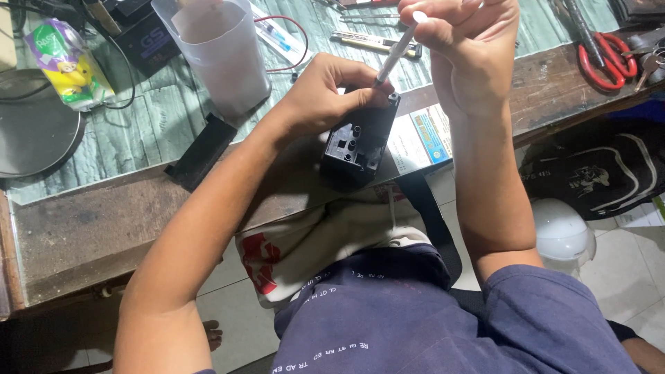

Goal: Refilling battery cells with liquid using a syringe on a workbench.

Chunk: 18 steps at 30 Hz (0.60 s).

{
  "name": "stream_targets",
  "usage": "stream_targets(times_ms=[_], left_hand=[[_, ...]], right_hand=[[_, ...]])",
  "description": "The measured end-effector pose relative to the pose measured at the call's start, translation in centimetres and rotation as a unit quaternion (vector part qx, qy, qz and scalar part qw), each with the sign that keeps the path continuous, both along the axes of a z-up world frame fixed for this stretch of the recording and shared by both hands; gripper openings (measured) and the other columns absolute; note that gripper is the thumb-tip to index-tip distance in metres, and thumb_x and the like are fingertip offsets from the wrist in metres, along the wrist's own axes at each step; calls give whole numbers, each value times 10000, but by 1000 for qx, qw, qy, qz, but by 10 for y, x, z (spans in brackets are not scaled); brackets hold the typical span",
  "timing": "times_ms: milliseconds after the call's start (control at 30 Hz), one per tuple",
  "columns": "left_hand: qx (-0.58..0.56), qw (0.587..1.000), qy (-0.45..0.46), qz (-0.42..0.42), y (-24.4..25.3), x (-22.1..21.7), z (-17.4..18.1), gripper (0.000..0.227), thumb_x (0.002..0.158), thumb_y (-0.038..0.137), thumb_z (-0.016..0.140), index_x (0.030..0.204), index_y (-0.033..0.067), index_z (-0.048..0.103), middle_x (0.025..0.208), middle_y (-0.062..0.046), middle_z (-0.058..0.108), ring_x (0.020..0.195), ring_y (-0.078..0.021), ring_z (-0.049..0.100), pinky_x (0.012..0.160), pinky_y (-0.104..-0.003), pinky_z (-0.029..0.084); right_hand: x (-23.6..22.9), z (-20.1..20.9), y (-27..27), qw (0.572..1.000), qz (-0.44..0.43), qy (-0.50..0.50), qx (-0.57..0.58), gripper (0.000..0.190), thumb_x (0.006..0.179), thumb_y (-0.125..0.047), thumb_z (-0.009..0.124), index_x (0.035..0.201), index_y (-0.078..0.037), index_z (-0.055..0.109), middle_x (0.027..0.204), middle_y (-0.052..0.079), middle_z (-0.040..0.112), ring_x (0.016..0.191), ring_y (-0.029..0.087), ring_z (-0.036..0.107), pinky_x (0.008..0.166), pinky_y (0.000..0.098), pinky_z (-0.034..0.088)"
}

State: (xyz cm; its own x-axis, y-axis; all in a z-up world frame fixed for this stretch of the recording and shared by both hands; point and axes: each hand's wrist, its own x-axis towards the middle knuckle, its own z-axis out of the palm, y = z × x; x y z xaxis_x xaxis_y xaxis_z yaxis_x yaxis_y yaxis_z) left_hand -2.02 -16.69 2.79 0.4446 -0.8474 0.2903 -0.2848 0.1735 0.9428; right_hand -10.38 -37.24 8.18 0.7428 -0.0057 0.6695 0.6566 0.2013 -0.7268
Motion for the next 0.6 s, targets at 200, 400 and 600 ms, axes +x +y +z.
stream_targets(times_ms=[200,400,600], left_hand=[[1,1000,1,-1,1,1,0,184,973,59,687,1142,41,759,1046,-97,803,1001,-170,791,962,-350,641],[4,1000,-10,-1,1,2,0,196,970,48,682,1151,42,757,1040,-97,800,987,-168,793,941,-344,647],[1,1000,-27,-3,1,3,-1,185,976,69,683,1143,52,759,1014,-93,800,959,-162,791,920,-341,648]], right_hand=[[0,1,-2,1000,-11,1,3,125,968,-59,844,1061,-5,780,1027,123,776,923,181,755,911,292,602],[0,1,-6,1000,-2,-18,-7,99,1006,-68,834,1059,-13,772,1020,104,772,934,178,764,948,296,619],[2,-8,-19,1000,-8,3,1,67,999,-50,815,1006,-13,760,941,81,749,869,154,740,884,282,606]])
